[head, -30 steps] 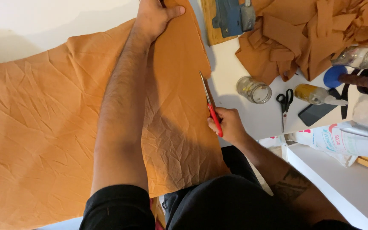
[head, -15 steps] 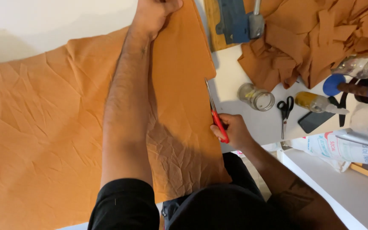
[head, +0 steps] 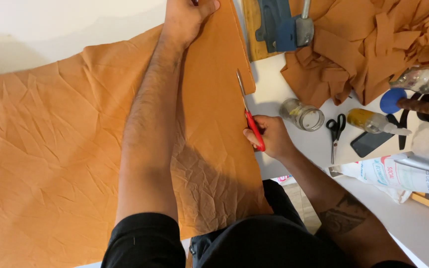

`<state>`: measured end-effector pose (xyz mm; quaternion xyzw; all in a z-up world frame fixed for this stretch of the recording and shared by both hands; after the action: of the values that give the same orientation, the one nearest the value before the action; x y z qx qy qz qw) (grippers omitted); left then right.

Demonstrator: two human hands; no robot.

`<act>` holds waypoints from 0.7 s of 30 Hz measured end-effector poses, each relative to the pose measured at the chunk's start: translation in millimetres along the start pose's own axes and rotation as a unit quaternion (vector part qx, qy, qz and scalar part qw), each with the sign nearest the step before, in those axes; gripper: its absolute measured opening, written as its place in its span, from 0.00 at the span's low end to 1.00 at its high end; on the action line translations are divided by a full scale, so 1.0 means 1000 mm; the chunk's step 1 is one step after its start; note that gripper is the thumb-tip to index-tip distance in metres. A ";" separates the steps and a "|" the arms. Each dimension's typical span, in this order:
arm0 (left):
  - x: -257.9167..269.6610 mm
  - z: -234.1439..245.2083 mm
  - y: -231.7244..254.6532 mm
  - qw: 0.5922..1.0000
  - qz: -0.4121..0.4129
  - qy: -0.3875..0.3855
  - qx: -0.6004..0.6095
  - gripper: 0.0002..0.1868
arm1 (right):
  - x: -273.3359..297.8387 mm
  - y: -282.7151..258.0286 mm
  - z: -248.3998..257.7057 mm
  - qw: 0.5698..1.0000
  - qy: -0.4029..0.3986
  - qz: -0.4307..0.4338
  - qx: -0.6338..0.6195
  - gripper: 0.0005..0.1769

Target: The person is using a pair of scissors to cut a long, straight line along the edge of a large piece of brown fabric on a workshop table.

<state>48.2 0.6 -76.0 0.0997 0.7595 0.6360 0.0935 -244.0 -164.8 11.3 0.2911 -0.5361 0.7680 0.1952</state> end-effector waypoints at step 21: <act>-0.002 -0.001 0.004 0.998 -0.059 -0.023 -0.016 0.15 | -0.018 -0.023 0.012 0.998 -0.003 0.011 0.055 0.14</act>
<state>50.5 0.2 -71.5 0.0678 0.7511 0.6393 0.1498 -213.9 -167.5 18.7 0.2980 -0.4971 0.7972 0.1691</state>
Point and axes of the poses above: each hand's wrist, its own x-axis away from the middle knuckle, its own z-axis out of the back of the hand, y = z × x, the point moved 2 cm from there along -x, towards the middle knuckle, and after that the axes turned 14 degrees about x, right-handed, at the moved point
